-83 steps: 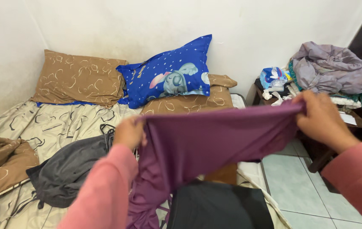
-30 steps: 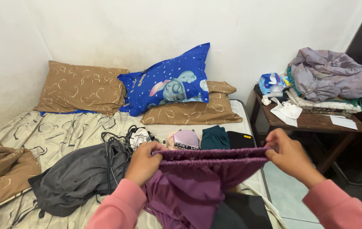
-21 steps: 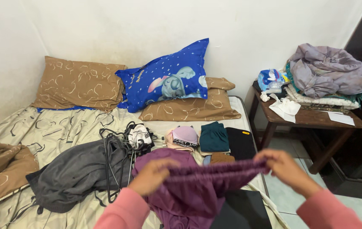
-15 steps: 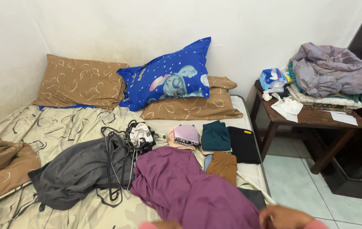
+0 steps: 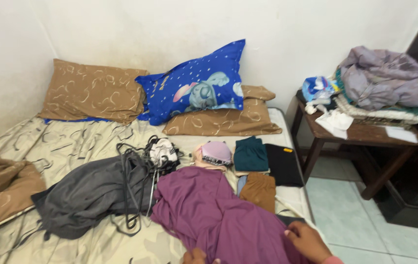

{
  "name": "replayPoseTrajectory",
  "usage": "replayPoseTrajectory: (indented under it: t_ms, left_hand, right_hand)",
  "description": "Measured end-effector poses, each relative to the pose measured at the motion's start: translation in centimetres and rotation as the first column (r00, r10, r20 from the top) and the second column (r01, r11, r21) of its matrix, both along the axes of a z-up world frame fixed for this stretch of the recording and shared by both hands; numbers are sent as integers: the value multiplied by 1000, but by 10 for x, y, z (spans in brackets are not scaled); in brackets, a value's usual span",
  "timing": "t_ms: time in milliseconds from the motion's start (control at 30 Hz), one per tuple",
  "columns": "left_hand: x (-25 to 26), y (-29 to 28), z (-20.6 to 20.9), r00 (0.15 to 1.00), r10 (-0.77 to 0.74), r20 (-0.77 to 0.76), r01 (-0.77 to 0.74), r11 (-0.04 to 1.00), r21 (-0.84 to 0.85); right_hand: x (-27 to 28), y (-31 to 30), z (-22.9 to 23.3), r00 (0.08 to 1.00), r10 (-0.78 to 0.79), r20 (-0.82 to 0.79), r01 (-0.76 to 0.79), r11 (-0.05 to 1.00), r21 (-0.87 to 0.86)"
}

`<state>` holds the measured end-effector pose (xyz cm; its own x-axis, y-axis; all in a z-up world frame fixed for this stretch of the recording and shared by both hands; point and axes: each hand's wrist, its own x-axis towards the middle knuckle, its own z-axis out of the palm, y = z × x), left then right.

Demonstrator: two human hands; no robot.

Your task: The person folds various items of clothing, including leggings and a purple top, on a bed and then places them together.

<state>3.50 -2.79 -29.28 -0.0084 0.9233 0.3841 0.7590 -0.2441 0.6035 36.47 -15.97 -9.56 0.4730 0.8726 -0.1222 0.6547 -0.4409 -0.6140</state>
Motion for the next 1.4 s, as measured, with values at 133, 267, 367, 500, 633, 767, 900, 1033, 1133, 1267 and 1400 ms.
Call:
replayPoseTrajectory:
  t_ms: [133, 267, 367, 500, 633, 767, 900, 1033, 1133, 1267, 1400]
  left_hand:
    - [-5, -21, 17, 999, 18, -26, -23, 978, -207]
    - [-14, -9, 22, 990, -133, 47, 141, 930, -341]
    - [-7, -15, 24, 981, -142, 135, 193, 806, -559]
    - [-5, -9, 35, 835, 5, 550, 450, 568, -689]
    - [0, -10, 47, 404, 306, 862, 611, 612, -503]
    - [-2, -16, 58, -77, 491, 868, 858, 476, -193]
    - [2, -19, 65, -96, 568, 818, 734, 595, -327]
    - [1, -39, 85, -11, 575, 818, 939, 288, -189]
    - [10, -61, 88, 73, 623, 779, 941, 215, -260]
    - [17, -76, 113, 239, 514, 824, 838, 320, -442]
    - [-4, -81, 217, 85, 400, 913, 762, 564, -318]
  right_hand:
    - [-6, 7, -33, 991, -109, 76, 112, 993, -26]
    - [-9, 14, -38, 987, -160, -5, 155, 967, -200]
    - [-11, 19, -46, 888, -140, -438, 122, 990, -68]
    - [-21, 5, -13, 529, -284, -800, 106, 957, -270]
    - [-34, -20, 34, 265, -436, -860, 13, 894, -449]
    - [-38, -31, 40, 352, -399, -847, 125, 916, -380]
    - [-33, -35, 37, 192, -158, -969, 61, 987, -149]
    - [-28, -49, 38, -33, -35, -999, 48, 998, -36]
    - [-38, -60, 38, -53, -250, -967, 134, 958, -255]
    - [-47, -76, 40, 137, -407, -903, 119, 912, -393]
    - [-45, -65, 63, 166, -162, -973, 151, 979, -137]
